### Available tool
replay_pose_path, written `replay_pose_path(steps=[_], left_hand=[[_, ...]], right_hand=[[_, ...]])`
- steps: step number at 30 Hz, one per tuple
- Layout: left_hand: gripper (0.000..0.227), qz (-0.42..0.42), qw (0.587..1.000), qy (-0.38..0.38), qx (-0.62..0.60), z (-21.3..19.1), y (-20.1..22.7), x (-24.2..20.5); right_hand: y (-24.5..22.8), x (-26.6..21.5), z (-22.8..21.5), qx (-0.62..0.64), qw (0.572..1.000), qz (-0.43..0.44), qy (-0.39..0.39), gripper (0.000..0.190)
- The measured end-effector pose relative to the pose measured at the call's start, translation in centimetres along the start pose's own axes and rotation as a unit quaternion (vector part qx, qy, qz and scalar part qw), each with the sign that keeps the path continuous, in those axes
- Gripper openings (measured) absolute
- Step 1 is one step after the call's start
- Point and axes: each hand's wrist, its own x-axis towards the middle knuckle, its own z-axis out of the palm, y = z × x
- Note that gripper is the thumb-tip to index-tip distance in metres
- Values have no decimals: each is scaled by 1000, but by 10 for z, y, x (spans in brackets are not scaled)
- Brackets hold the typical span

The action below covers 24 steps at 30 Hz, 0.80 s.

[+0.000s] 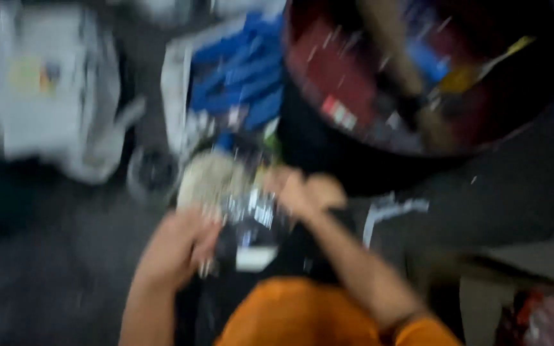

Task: Assembling small components by wrapping and tying strings around them before placing them in a collection tub.

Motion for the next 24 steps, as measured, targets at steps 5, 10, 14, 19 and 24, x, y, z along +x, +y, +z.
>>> replay_pose_path(steps=[5,10,14,19,24], left_hand=[[27,-593,691,109,-398,32,-27,-15],[34,-676,579,-11,-455,130,-256,-93],[18,-718,-278,-200,-606,166,-367,-105],[31,-394,624,-76,-670,125,-298,-180],[33,-220,783,-81,-576,115,-292,-84]], right_hand=[[-23,-3,34,338,857,-365,-134,12],[-40,34,104,439,816,-339,-162,7],[-34,22,81,440,809,-315,-231,15],[-33,7,65,417,823,-345,-173,16],[-29,1,59,423,828,-321,-179,20]])
